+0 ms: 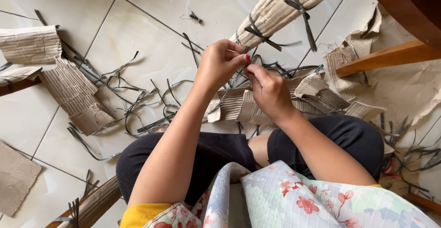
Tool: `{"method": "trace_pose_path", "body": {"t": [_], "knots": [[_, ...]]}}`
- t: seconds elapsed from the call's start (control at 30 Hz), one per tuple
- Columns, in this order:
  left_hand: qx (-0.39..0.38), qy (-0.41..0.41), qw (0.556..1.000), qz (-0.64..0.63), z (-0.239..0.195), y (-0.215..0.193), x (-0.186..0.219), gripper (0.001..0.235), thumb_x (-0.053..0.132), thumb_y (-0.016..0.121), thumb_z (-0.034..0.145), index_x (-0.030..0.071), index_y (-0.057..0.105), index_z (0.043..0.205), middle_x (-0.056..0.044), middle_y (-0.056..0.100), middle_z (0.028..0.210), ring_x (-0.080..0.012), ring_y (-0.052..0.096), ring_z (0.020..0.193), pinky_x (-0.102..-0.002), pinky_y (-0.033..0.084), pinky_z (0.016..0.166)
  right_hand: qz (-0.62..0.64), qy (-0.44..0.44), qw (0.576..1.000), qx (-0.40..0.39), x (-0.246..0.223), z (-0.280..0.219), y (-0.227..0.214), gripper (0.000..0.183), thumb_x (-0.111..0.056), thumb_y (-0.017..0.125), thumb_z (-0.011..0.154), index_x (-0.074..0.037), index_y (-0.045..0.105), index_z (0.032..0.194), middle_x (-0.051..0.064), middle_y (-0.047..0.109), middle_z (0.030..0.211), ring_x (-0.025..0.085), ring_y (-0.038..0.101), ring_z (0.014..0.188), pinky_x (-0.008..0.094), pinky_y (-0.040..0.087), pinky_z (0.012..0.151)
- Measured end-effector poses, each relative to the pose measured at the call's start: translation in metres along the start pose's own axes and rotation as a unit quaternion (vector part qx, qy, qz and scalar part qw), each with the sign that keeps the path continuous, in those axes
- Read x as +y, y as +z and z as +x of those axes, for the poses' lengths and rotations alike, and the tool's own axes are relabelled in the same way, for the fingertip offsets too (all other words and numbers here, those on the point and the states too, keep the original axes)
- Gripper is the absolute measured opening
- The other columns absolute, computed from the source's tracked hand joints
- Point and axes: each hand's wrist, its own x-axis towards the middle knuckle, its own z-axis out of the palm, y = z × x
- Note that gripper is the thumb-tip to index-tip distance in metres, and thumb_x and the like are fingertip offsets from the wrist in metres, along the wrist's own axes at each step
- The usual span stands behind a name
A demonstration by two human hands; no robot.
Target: Wrapping wooden stool legs with protective cardboard and securing them with plastic ties
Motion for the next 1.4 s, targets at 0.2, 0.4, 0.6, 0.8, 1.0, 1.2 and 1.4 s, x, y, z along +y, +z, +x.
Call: {"method": "trace_pose_path", "body": {"t": [0.2,0.4,0.6,0.8,1.0,1.2,1.4], "knots": [[-0.062,-0.088,0.993,0.042,0.003,-0.017,0.006,0.038,0.027,0.075,0.084,0.004,0.072,0.113,0.002,0.081,0.083,-0.014,0.079,0.089,-0.032,0.053,0.095,0.01,0.02,1.0,-0.005,-0.004,0.003,-0.009,0.014,-0.011,0.06,0.107,-0.005,0.065,0.118,0.018,0.078,0.093,0.035,0.075,0.078,0.045,0.059,0.07],[0.049,0.03,0.97,0.236,-0.007,-0.004,0.006,0.016,0.032,0.065,0.09,0.027,0.077,0.081,0.013,0.069,0.062,-0.023,0.067,0.096,-0.039,0.052,0.088,0.086,0.123,0.988,-0.023,-0.007,0.017,-0.026,0.017,-0.016,0.059,0.11,0.0,0.06,0.115,0.015,0.079,0.096,0.022,0.076,0.072,0.037,0.058,0.073],[0.106,0.196,0.92,0.323,-0.025,-0.015,0.04,0.005,0.018,0.074,0.084,0.019,0.079,0.082,-0.004,0.047,0.106,-0.0324,0.044,0.113,-0.047,0.04,0.097,0.089,0.163,0.982,-0.034,-0.002,0.022,-0.033,0.013,-0.013,0.065,0.106,0.0,0.063,0.11,0.01,0.079,0.09,0.018,0.076,0.069,0.031,0.057,0.073],[0.007,0.419,0.842,0.339,-0.01,-0.019,0.036,0.011,0.016,0.067,0.096,0.009,0.069,0.088,-0.003,0.057,0.106,-0.0252,0.06,0.11,-0.037,0.049,0.086,0.04,0.17,0.983,-0.049,-0.002,0.024,-0.046,0.005,-0.013,0.071,0.101,-0.008,0.071,0.098,0.002,0.077,0.078,0.014,0.075,0.071,0.028,0.057,0.074],[-0.027,0.441,0.866,0.234,0.007,-0.014,0.02,0.01,0.007,0.073,0.092,0.005,0.072,0.102,-0.008,0.071,0.11,-0.0317,0.069,0.103,-0.043,0.052,0.081,0.03,0.094,0.995,-0.011,-0.018,0.026,-0.05,0.004,-0.01,0.077,0.097,-0.009,0.075,0.093,0.005,0.073,0.07,0.022,0.073,0.065,0.029,0.054,0.058],[-0.031,0.465,0.855,0.228,0.019,-0.009,0.002,0.016,0.005,0.074,0.09,0.007,0.076,0.106,-0.008,0.074,0.108,-0.0295,0.07,0.105,-0.04,0.048,0.084,0.022,-0.012,0.999,0.038,-0.013,0.028,-0.04,0.004,-0.01,0.08,0.097,-0.009,0.077,0.094,0.005,0.071,0.075,0.025,0.07,0.066,0.031,0.054,0.056],[-0.003,0.463,0.855,0.233,0.035,0.0,-0.017,0.006,0.012,0.075,0.094,0.017,0.077,0.095,0.0,0.075,0.098,-0.0224,0.072,0.099,-0.036,0.049,0.084,0.052,-0.063,0.995,0.063,-0.02,0.032,-0.041,0.006,0.002,0.07,0.1,0.004,0.075,0.103,0.018,0.072,0.09,0.031,0.069,0.073,0.037,0.056,0.06]]}}
